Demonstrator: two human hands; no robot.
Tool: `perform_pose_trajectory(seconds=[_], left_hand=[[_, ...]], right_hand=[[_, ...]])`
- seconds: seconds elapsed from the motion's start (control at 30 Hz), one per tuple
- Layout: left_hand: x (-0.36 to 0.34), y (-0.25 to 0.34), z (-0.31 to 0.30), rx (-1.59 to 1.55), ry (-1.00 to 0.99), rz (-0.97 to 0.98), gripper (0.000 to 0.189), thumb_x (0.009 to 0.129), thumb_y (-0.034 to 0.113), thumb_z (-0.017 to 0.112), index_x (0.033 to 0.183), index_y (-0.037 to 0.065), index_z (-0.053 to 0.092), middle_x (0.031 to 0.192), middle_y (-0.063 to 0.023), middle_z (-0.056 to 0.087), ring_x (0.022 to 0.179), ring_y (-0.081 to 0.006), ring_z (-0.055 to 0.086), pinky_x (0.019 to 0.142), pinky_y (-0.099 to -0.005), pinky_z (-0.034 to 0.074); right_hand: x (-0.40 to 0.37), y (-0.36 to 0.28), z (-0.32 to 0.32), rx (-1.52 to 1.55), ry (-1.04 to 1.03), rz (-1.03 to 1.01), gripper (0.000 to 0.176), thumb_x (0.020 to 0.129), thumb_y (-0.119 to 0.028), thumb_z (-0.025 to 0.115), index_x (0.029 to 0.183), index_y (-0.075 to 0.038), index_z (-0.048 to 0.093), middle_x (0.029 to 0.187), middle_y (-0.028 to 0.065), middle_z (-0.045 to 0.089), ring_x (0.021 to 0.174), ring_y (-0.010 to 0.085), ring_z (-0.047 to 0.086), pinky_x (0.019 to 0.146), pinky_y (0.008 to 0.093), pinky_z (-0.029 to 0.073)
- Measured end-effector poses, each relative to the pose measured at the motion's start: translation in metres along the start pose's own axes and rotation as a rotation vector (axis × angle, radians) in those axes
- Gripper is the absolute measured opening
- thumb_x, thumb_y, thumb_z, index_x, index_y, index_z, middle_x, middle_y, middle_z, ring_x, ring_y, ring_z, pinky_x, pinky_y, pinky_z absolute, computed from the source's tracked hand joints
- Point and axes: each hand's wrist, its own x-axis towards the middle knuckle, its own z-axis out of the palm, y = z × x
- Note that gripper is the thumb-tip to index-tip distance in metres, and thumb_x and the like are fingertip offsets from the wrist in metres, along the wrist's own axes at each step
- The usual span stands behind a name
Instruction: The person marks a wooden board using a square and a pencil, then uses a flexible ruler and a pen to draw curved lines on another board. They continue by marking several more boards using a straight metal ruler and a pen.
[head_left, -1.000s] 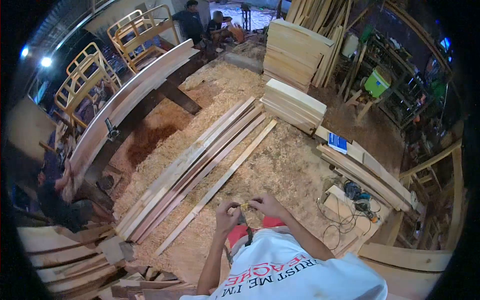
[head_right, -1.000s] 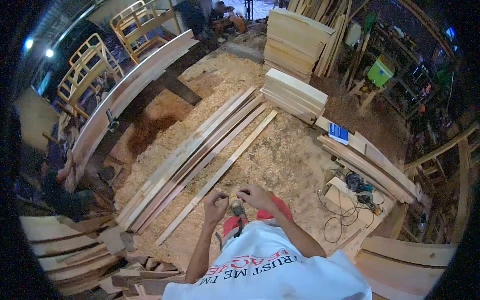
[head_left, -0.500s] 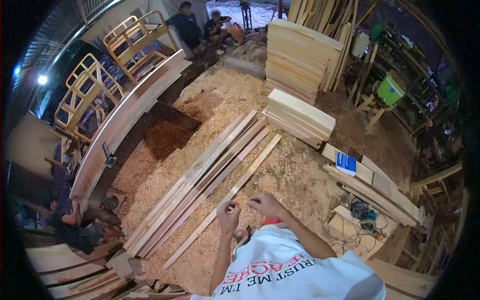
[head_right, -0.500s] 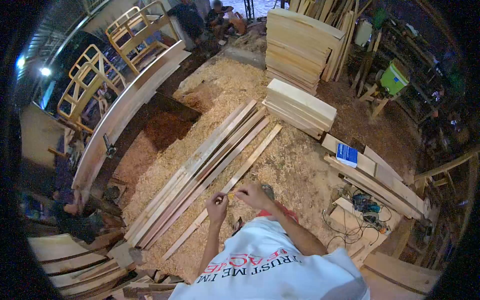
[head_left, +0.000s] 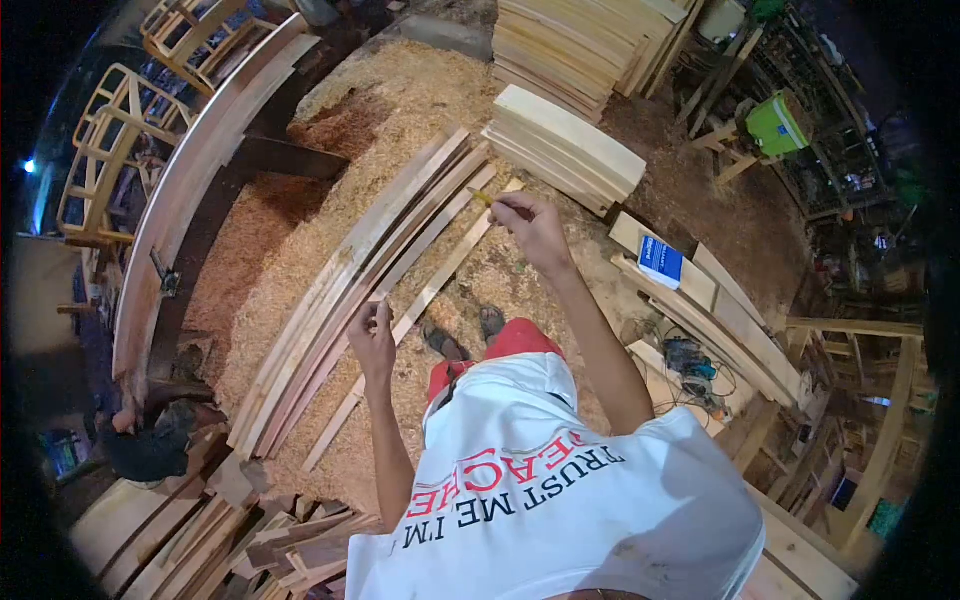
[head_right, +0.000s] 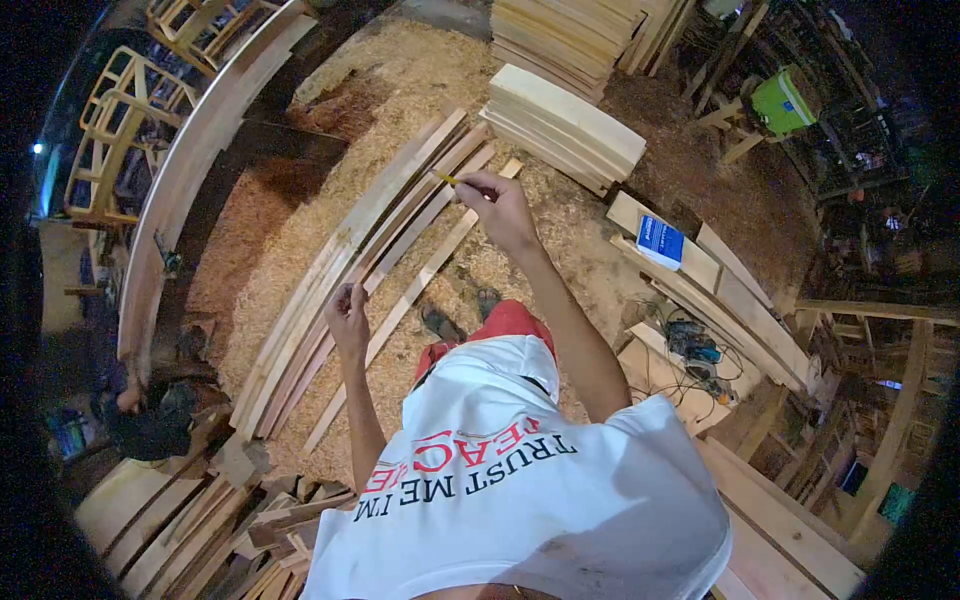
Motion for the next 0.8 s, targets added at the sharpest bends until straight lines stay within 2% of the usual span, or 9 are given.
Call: perform_pose_trajectory(seconds=[0.07,0.2,0.27,0.43,0.5,0.57,0.6,0.67,0.8], left_hand=[[0.001,-0.005,-0.002,0.044,-0.088,-0.100,0.024,0.096,0.021,0.065,0.089,-0.002,0.068,0.076,-0.0047,0.067,0.072,-0.0111,0.059,0.067,-0.0295,0.046],[0.000,-0.016,0.010,0.124,-0.081,0.054,0.022,0.093,0.020,0.067,0.089,-0.001,0.068,0.077,-0.0086,0.068,0.069,-0.0170,0.062,0.066,-0.0312,0.047],[-0.004,-0.005,0.013,0.107,-0.069,0.009,0.020,0.092,0.019,0.068,0.088,-0.001,0.069,0.078,-0.0107,0.069,0.071,-0.0192,0.065,0.066,-0.0326,0.048],[-0.005,-0.010,0.017,0.053,-0.153,0.006,0.017,0.092,0.018,0.068,0.090,0.001,0.070,0.083,-0.0091,0.071,0.075,-0.0156,0.066,0.064,-0.0306,0.049],[0.012,-0.004,0.017,0.041,-0.140,0.032,0.016,0.092,0.018,0.068,0.091,0.001,0.070,0.084,-0.0086,0.071,0.076,-0.0148,0.066,0.064,-0.0299,0.050],[0.017,0.016,0.012,-0.038,-0.241,-0.139,0.027,0.095,0.024,0.069,0.109,0.001,0.070,0.096,-0.0052,0.072,0.087,-0.0133,0.066,0.073,-0.0283,0.050],[0.024,0.016,0.015,-0.043,-0.225,-0.130,0.027,0.095,0.024,0.069,0.109,0.001,0.070,0.096,-0.0052,0.072,0.087,-0.0133,0.066,0.073,-0.0283,0.050],[0.034,0.013,0.025,-0.339,-0.197,-0.036,0.030,0.101,0.024,0.060,0.117,0.000,0.068,0.092,-0.0039,0.072,0.087,-0.0124,0.066,0.071,-0.0297,0.053],[0.039,0.019,0.030,-0.540,-0.193,-0.176,0.033,0.107,0.024,0.052,0.124,0.000,0.066,0.103,-0.0042,0.071,0.091,-0.0124,0.066,0.077,-0.0256,0.054]], right_hand=[[0.006,-0.003,0.005,0.081,0.002,0.037,0.017,0.093,-0.009,0.071,0.104,0.003,0.072,0.089,0.0047,0.073,0.083,0.0089,0.066,0.078,0.0252,0.052],[0.021,-0.001,0.023,0.114,0.044,0.040,0.016,0.093,-0.008,0.071,0.106,0.003,0.071,0.090,0.0045,0.073,0.085,0.0084,0.067,0.077,0.0234,0.052],[0.029,0.006,0.034,0.266,0.076,-0.010,0.016,0.093,-0.006,0.070,0.108,0.002,0.070,0.090,0.0039,0.073,0.084,0.0073,0.066,0.072,0.0225,0.051],[0.048,-0.010,0.053,0.193,0.098,0.024,0.027,0.102,-0.023,0.061,0.101,0.001,0.072,0.083,0.0018,0.070,0.069,0.0069,0.059,0.064,0.0236,0.048],[0.052,-0.014,0.061,0.186,0.013,-0.003,0.029,0.103,-0.025,0.059,0.097,0.001,0.071,0.079,0.0008,0.068,0.068,0.0066,0.058,0.063,0.0237,0.047],[0.044,-0.001,0.073,0.171,-0.066,0.002,0.032,0.104,-0.026,0.057,0.093,0.000,0.071,0.076,-0.0002,0.065,0.067,0.0062,0.058,0.063,0.0238,0.046],[0.041,0.009,0.081,0.152,-0.099,0.031,0.034,0.105,-0.028,0.056,0.089,-0.001,0.069,0.072,-0.0009,0.063,0.065,0.0062,0.056,0.061,0.0242,0.045],[0.030,0.022,0.091,0.128,-0.146,0.058,0.036,0.105,-0.029,0.055,0.084,-0.002,0.068,0.069,-0.0016,0.061,0.063,0.0061,0.055,0.059,0.0245,0.044],[-0.008,0.041,0.122,0.084,-0.360,0.237,0.037,0.104,-0.028,0.057,0.080,-0.003,0.067,0.064,-0.0027,0.057,0.058,0.0068,0.051,0.053,0.0243,0.039]])
